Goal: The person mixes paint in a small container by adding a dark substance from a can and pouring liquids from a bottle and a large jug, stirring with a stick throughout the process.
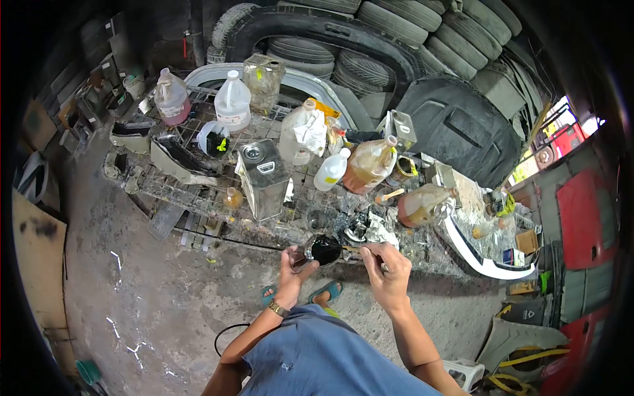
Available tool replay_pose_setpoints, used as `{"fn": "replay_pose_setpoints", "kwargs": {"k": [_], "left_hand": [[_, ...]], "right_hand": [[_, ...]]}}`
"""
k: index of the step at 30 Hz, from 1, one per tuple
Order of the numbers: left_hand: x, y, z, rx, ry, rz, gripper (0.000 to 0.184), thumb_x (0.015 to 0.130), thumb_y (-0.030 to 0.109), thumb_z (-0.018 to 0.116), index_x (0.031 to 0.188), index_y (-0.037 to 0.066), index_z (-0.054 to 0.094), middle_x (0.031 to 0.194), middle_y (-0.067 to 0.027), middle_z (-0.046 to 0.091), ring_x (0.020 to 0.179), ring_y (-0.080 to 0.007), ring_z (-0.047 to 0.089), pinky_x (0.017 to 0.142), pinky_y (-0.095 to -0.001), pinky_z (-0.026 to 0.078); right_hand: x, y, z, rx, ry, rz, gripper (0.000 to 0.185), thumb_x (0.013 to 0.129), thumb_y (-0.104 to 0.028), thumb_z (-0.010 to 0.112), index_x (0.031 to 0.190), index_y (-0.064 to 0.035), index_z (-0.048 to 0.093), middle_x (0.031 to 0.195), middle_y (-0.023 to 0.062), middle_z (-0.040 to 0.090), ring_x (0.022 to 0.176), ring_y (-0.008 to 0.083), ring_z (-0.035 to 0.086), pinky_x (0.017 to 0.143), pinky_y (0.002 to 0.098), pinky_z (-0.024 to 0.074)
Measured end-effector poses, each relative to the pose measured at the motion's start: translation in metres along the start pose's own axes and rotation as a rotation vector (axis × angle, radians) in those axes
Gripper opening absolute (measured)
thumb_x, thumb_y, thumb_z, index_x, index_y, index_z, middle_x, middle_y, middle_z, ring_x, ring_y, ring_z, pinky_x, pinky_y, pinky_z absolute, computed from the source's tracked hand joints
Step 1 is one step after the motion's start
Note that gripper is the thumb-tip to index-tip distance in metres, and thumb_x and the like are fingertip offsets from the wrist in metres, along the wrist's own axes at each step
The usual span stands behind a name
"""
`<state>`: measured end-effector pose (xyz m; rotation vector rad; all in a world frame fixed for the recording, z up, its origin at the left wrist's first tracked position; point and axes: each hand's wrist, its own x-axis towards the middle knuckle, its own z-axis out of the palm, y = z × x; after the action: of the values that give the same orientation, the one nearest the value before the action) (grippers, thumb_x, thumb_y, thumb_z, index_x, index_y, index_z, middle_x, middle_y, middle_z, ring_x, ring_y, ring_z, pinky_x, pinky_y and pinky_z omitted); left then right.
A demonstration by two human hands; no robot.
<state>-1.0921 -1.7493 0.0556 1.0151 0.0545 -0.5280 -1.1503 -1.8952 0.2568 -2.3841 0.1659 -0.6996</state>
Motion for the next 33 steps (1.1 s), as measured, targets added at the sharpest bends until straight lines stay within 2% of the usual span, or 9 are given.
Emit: {"fn": "replay_pose_setpoints", "kwargs": {"k": [2, 9, 12, 15, 18, 26, 28, 30, 33], "left_hand": [[0.001, -0.001, -0.001, -0.04, -0.007, 0.015, 0.066, 0.078, 0.006, 0.079, 0.129, 0.009, 0.037, 0.108, 0.001, 0.048, 0.102, -0.0109, 0.05, 0.09, -0.0266, 0.045], [0.006, -0.008, -0.012, -0.088, -0.011, 0.049, 0.067, 0.079, 0.003, 0.079, 0.13, 0.008, 0.036, 0.1, 0.0037, 0.042, 0.099, -0.0094, 0.047, 0.09, -0.0248, 0.043], [0.003, 0.002, -0.015, -0.042, -0.056, 0.016, 0.066, 0.08, 0.005, 0.078, 0.131, 0.009, 0.037, 0.105, 0.0018, 0.045, 0.102, -0.0104, 0.048, 0.09, -0.0261, 0.043], [0.003, 0.002, -0.014, 0.007, 0.015, -0.041, 0.059, 0.087, 0.01, 0.071, 0.135, 0.011, 0.037, 0.115, -0.0035, 0.049, 0.104, -0.0132, 0.05, 0.09, -0.0277, 0.045], [-0.002, 0.012, -0.011, 0.051, 0.005, -0.121, 0.052, 0.093, 0.014, 0.064, 0.137, 0.012, 0.036, 0.118, -0.0052, 0.05, 0.106, -0.0147, 0.05, 0.091, -0.0279, 0.045], [0.012, 0.013, -0.001, 0.057, -0.116, -0.153, 0.055, 0.094, 0.018, 0.062, 0.139, 0.011, 0.031, 0.127, -0.0066, 0.048, 0.115, -0.0164, 0.048, 0.096, -0.0329, 0.043], [0.015, 0.018, 0.008, 0.057, -0.144, -0.162, 0.056, 0.094, 0.017, 0.062, 0.139, 0.011, 0.031, 0.13, -0.0063, 0.047, 0.118, -0.0172, 0.047, 0.098, -0.0347, 0.041], [0.02, 0.014, 0.012, 0.049, -0.113, -0.113, 0.055, 0.094, 0.016, 0.062, 0.139, 0.011, 0.031, 0.134, -0.0062, 0.045, 0.121, -0.0181, 0.045, 0.099, -0.0377, 0.04], [0.024, 0.021, 0.026, 0.056, -0.158, -0.087, 0.054, 0.094, 0.015, 0.061, 0.14, 0.013, 0.032, 0.137, -0.0054, 0.042, 0.124, -0.019, 0.043, 0.1, -0.0415, 0.039]], "right_hand": [[0.003, -0.008, -0.004, -0.009, 0.025, 0.045, 0.005, 0.083, 0.0, 0.069, 0.087, -0.0005, 0.067, 0.066, 0.0088, 0.058, 0.055, 0.0163, 0.054, 0.054, 0.0276, 0.0431], [0.007, -0.012, -0.004, -0.014, 0.049, 0.004, 0.005, 0.083, 0.001, 0.069, 0.087, -0.0012, 0.067, 0.068, 0.0084, 0.058, 0.056, 0.0158, 0.054, 0.054, 0.0274, 0.0431], [0.003, -0.005, 0.004, -0.036, 0.0, -0.031, 0.01, 0.082, -0.001, 0.07, 0.091, -0.003, 0.066, 0.066, 0.0068, 0.053, 0.056, 0.0172, 0.053, 0.052, 0.0291, 0.0426], [-0.008, 0.014, 0.02, -0.07, -0.078, -0.097, 0.015, 0.079, -0.006, 0.071, 0.093, -0.0049, 0.065, 0.077, 0.0093, 0.056, 0.067, 0.0282, 0.059, 0.058, 0.038, 0.0501], [-0.027, 0.041, 0.047, -0.058, -0.118, -0.127, 0.02, 0.078, -0.008, 0.067, 0.097, -0.0043, 0.062, 0.082, 0.01, 0.054, 0.079, 0.0287, 0.06, 0.064, 0.0391, 0.0521], [-0.044, 0.071, 0.046, 0.017, -0.268, -0.182, 0.022, 0.081, -0.021, 0.069, 0.094, -0.0036, 0.063, 0.086, 0.0095, 0.053, 0.078, 0.0291, 0.055, 0.068, 0.0387, 0.0473], [-0.036, 0.071, 0.023, 0.033, -0.18, -0.189, 0.023, 0.08, -0.022, 0.07, 0.092, -0.0037, 0.063, 0.085, 0.01, 0.054, 0.078, 0.0294, 0.057, 0.068, 0.04, 0.048], [-0.028, 0.089, -0.012, 0.004, -0.003, -0.027, 0.021, 0.081, -0.016, 0.069, 0.096, -0.0025, 0.065, 0.085, 0.0117, 0.057, 0.08, 0.0317, 0.059, 0.07, 0.039, 0.0495], [-0.025, 0.206, -0.063, -0.096, 0.421, 0.407, 0.017, 0.085, -0.015, 0.068, 0.096, -0.0018, 0.067, 0.086, 0.0153, 0.062, 0.08, 0.0328, 0.063, 0.072, 0.0386, 0.0503]]}}
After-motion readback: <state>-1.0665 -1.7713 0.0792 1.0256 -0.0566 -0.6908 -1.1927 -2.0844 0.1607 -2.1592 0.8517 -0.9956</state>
